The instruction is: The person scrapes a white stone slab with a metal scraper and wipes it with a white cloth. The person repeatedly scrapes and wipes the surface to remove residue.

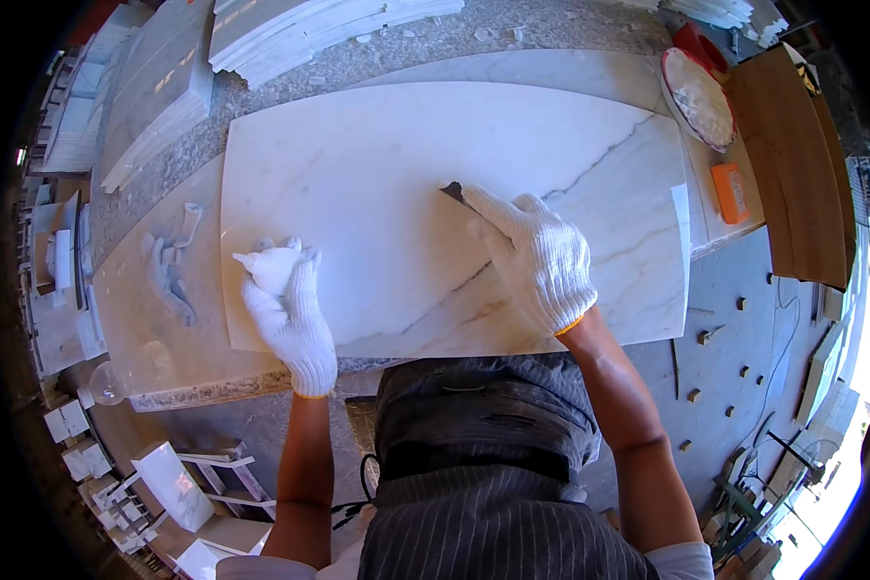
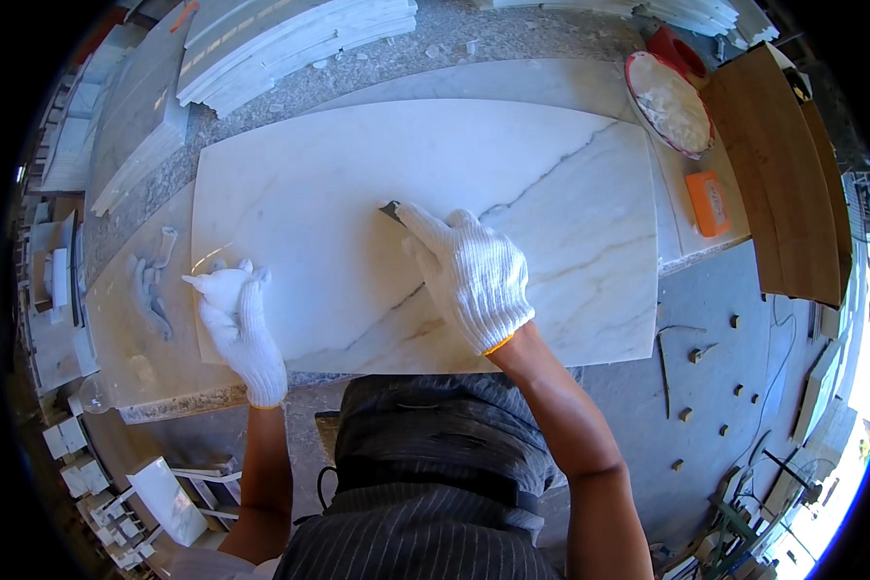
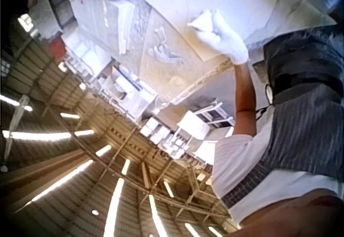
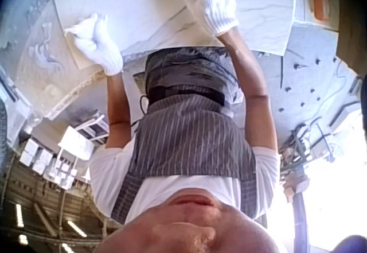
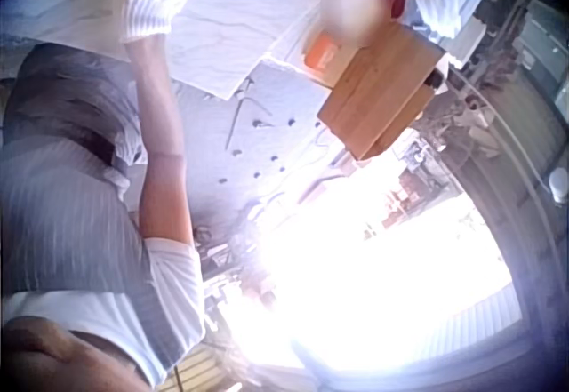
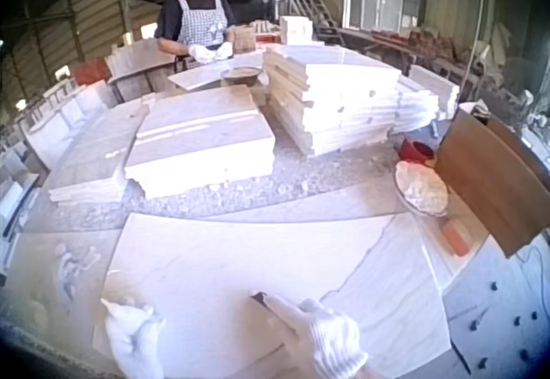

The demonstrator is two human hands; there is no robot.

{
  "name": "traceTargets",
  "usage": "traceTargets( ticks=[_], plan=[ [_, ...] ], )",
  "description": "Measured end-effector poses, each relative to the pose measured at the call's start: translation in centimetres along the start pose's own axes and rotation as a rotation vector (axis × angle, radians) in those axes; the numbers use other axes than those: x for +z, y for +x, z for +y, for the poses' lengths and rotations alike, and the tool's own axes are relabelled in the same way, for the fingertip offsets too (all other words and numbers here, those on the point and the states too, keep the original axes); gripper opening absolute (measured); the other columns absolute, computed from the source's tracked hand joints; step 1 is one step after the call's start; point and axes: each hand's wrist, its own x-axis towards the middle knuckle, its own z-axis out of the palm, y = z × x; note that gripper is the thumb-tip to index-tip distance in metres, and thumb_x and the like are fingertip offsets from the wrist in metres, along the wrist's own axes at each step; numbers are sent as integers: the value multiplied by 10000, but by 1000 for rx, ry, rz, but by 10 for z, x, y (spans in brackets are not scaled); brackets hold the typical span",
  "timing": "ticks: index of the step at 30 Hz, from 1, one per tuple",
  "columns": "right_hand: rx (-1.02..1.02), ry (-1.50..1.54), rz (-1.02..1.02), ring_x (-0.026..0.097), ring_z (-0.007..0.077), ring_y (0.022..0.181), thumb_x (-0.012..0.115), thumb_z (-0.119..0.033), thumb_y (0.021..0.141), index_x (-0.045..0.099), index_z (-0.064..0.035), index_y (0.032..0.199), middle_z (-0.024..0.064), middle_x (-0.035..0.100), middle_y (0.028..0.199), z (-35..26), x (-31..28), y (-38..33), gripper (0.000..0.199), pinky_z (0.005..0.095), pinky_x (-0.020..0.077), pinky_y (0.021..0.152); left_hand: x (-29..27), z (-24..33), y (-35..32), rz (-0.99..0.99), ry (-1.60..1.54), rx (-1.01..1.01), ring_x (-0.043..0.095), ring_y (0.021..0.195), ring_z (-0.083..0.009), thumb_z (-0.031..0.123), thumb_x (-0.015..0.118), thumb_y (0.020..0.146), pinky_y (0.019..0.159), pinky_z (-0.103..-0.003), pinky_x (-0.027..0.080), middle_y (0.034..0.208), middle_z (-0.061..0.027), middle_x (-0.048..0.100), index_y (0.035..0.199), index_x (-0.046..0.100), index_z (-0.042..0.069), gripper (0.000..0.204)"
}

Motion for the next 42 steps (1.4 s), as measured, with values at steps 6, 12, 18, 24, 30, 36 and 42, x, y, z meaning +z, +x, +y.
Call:
traceTargets(
  ticks=[6,12,18,24,30,36,42],
  plan=[
    [-64,-47,1,628,324,577,647,-206,898,655,-181,1257,143,620,777,3,4,4,359,398,507,505,-1,-2,1,-17,19,15,592,1062,-189,-66,665,889,956,-322,508,1170,-145,593,1307,440,-25,476],
    [-16,-46,-86,608,334,613,643,-198,901,667,-183,1237,132,586,748,-2,-11,-4,337,407,499,549,-1,-3,0,-17,8,25,594,1076,-199,-75,638,900,958,-334,517,1205,-149,574,1297,441,-32,445],
    [-56,-40,-26,603,334,630,634,-162,887,662,-189,1250,123,586,766,2,4,7,365,405,495,560,-3,-2,1,-71,0,34,611,1050,-216,-79,589,922,945,-352,533,1223,-156,556,1292,442,-33,401],
    [-73,-118,-107,611,329,603,636,-145,869,645,-190,1274,123,607,814,4,-8,-8,407,400,491,529,-5,-2,-1,-68,-9,29,616,1034,-223,-67,571,935,937,-363,534,1203,-149,558,1283,445,-32,372],
    [-106,-110,2,616,323,599,634,-128,861,638,-183,1280,118,609,841,3,4,4,422,400,489,525,-4,-4,0,-68,-12,56,614,1029,-224,-53,573,940,950,-371,523,1206,-141,559,1289,440,-35,373],
    [-80,-216,-178,617,318,608,615,-108,862,629,-180,1289,124,608,839,0,-8,-12,433,399,492,526,-6,-7,-1,-56,-1,56,612,1055,-237,-37,560,953,966,-381,510,1226,-146,555,1287,437,-41,356],
    [-87,-23,-6,614,328,619,607,-103,865,629,-168,1286,122,621,860,7,-2,-1,427,415,504,555,-7,-4,1,-101,31,130,608,1084,-259,34,502,999,999,-395,485,1225,-178,558,1277,434,-53,299]
  ],
)
